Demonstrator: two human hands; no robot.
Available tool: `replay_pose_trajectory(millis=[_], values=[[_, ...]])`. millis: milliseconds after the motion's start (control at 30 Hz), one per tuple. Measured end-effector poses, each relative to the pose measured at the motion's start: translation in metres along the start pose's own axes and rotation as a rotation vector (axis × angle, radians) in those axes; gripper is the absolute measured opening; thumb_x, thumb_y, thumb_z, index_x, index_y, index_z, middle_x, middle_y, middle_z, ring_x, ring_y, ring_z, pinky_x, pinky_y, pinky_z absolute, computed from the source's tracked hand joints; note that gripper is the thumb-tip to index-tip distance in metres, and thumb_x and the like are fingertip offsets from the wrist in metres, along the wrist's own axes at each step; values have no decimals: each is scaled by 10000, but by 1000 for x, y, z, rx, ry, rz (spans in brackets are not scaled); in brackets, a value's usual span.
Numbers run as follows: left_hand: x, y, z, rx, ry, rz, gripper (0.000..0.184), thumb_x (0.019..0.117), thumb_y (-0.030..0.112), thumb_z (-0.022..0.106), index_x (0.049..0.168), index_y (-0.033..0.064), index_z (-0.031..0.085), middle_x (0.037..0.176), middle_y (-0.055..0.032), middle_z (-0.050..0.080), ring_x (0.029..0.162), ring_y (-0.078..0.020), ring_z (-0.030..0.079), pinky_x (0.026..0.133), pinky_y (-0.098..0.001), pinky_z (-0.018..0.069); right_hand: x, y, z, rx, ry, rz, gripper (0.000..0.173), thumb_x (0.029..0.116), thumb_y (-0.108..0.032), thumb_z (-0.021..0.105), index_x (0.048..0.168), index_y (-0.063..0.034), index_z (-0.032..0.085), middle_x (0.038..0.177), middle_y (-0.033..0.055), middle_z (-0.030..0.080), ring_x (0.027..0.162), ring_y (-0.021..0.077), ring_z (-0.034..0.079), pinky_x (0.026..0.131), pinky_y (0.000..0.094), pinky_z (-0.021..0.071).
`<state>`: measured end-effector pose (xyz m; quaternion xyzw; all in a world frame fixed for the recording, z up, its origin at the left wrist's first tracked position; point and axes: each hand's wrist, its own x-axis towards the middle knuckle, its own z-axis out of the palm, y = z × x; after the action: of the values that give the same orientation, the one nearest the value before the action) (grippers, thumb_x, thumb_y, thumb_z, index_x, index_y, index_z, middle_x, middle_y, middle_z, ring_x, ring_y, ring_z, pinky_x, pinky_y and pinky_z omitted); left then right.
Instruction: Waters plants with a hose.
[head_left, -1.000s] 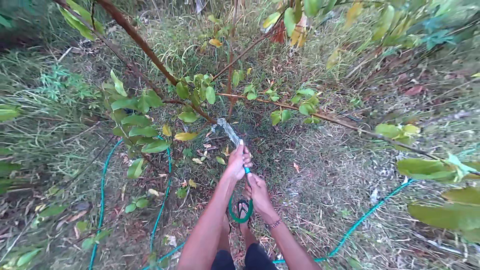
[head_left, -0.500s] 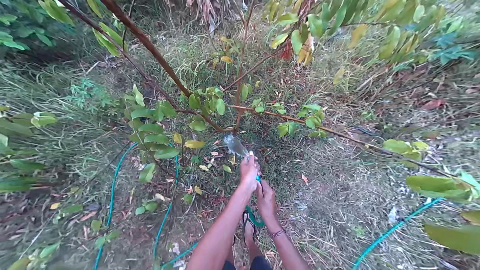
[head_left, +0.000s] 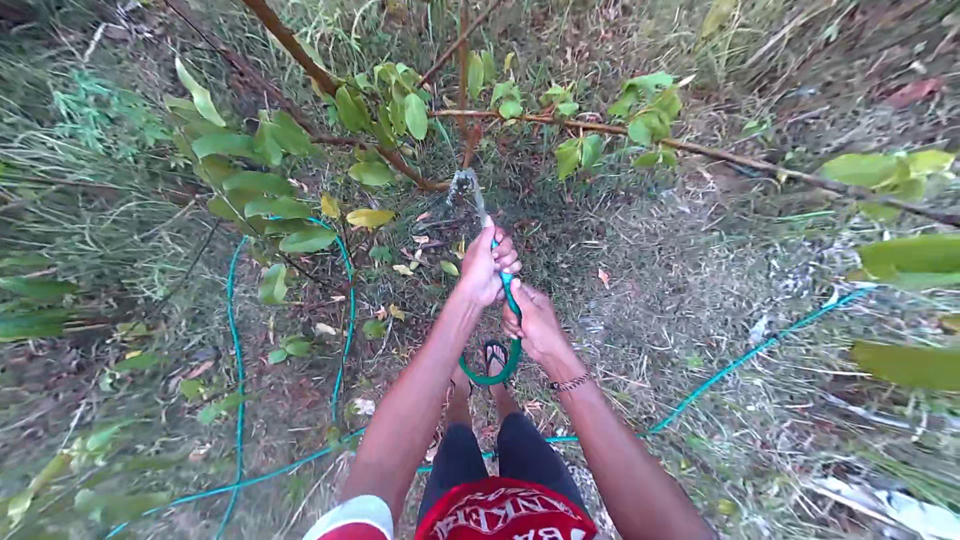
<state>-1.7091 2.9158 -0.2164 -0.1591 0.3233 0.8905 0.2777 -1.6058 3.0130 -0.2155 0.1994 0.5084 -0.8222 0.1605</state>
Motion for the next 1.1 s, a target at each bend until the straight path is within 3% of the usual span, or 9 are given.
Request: replay_pose_trajectory(millis=[67,133,300,400,567,700,867,967,1100], values=[[0,3,8,25,-2,89,411,1124,441,268,869,180,456,550,73,360,427,-62,364,431,-205,378,-2,6,-2,-67,-3,-141,232,1058,-228,532,1142,-29,617,798,50,628,536,84,499,515,244,464],[-3,4,16,76,-37,138,379,1128,410,283,889,175,459,567,67,368,444,-68,370,444,-209,380,-4,11,-2,-94,38,-229,254,1000,-143,629,1212,-5,601,896,105,654,579,115,539,538,267,497],[-20,5,24,167,-190,152,377,1119,423,301,889,180,476,613,42,393,472,-76,389,463,-211,401,-11,19,3,-395,283,-517,164,1017,-120,603,1069,11,687,757,50,661,546,90,577,514,245,527],[-24,5,31,206,-188,188,372,1117,420,317,886,177,479,630,37,409,494,-83,413,488,-220,427,-5,28,0,-675,436,-674,251,1034,-180,578,1145,10,699,771,44,672,612,96,624,587,281,571],[-29,0,47,278,104,231,319,1124,343,361,1127,116,585,840,-5,586,719,-119,622,701,-298,585,7,31,-1,-891,628,-754,327,1056,-230,558,1282,-33,687,1003,118,750,817,191,716,740,391,596],[-18,1,62,151,341,232,305,1124,340,367,1045,132,576,701,41,474,537,-68,476,519,-198,461,13,32,1,-1002,673,-829,320,1057,-232,556,1252,-26,703,977,126,759,819,240,736,712,427,601],[-7,2,57,189,268,213,425,1120,435,323,833,166,481,551,66,349,426,-59,353,427,-200,370,9,22,-4,-935,510,-777,280,1056,-201,563,1184,3,705,870,111,736,727,191,710,673,378,601],[-2,6,48,228,148,125,469,1115,479,280,804,178,459,548,65,346,424,-65,340,418,-207,352,5,15,-6,-741,397,-581,292,1076,-272,522,1064,-41,700,672,22,572,548,98,522,534,293,479],[3,11,35,146,-108,49,505,1112,495,251,750,197,438,516,71,330,410,-71,328,410,-217,341,-2,3,-4,-294,199,-301,300,1089,-307,473,1000,-92,663,573,-45,392,461,67,374,455,253,370]])
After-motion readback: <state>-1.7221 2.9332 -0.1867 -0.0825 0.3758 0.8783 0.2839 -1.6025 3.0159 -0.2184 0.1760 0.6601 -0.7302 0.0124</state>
